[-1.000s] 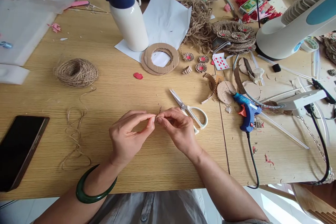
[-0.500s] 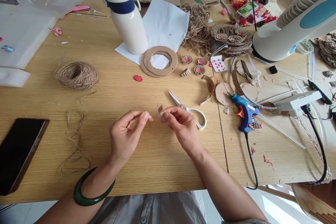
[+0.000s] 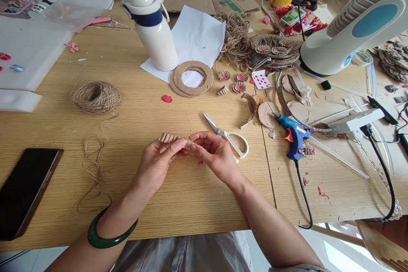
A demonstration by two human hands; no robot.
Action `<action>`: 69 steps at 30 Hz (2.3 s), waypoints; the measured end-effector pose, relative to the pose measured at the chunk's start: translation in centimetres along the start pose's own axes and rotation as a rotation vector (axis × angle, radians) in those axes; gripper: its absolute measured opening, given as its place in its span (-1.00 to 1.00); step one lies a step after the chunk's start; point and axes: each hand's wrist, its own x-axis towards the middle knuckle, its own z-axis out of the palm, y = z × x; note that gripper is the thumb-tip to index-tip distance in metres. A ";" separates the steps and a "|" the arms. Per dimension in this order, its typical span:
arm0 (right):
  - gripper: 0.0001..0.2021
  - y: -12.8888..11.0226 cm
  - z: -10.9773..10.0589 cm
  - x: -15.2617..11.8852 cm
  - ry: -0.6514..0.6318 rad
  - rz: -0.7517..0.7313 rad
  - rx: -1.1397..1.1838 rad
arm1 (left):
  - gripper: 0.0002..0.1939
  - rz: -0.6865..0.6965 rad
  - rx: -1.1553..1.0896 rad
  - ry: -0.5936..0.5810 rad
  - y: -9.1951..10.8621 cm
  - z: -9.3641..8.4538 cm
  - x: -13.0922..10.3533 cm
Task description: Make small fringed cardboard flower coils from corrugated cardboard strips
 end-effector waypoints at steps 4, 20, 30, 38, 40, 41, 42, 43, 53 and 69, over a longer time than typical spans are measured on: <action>-0.69 -0.1 -0.3 0.1 -0.010 0.034 -0.046 | -0.74 0.017 -0.028 0.073 0.0 0.0 0.1; -0.70 0.0 -0.9 -0.1 0.109 0.017 -0.155 | -0.76 0.166 0.054 0.106 0.4 -0.3 -0.2; -0.69 0.3 -0.8 0.1 0.053 -0.009 -0.088 | -0.80 0.503 0.592 0.011 0.4 -0.4 -0.4; -0.76 0.6 -0.9 0.1 0.214 -0.123 -0.103 | -0.87 0.222 0.191 0.060 0.2 -0.7 0.1; -0.82 0.9 -1.0 0.0 0.244 -0.192 -0.208 | -0.86 0.209 0.135 0.138 0.3 -0.7 0.3; -0.84 1.0 -1.1 -0.1 0.246 -0.223 -0.261 | -0.85 0.184 0.107 0.150 0.4 -0.7 0.5; -0.85 1.1 -1.1 -0.1 0.240 -0.246 -0.307 | -0.84 0.151 0.076 0.150 0.4 -0.7 0.6; -0.86 1.2 -1.0 -0.1 0.228 -0.260 -0.346 | -0.83 0.115 0.044 0.140 0.3 -0.7 0.6; -0.87 -1.5 -2.8 -1.6 0.299 -0.497 -1.091 | -0.79 0.104 -0.056 0.140 0.5 -0.8 0.9; -0.33 3.7 4.6 3.2 0.159 -0.452 -1.347 | -0.82 0.395 -0.126 0.382 1.4 -1.2 1.6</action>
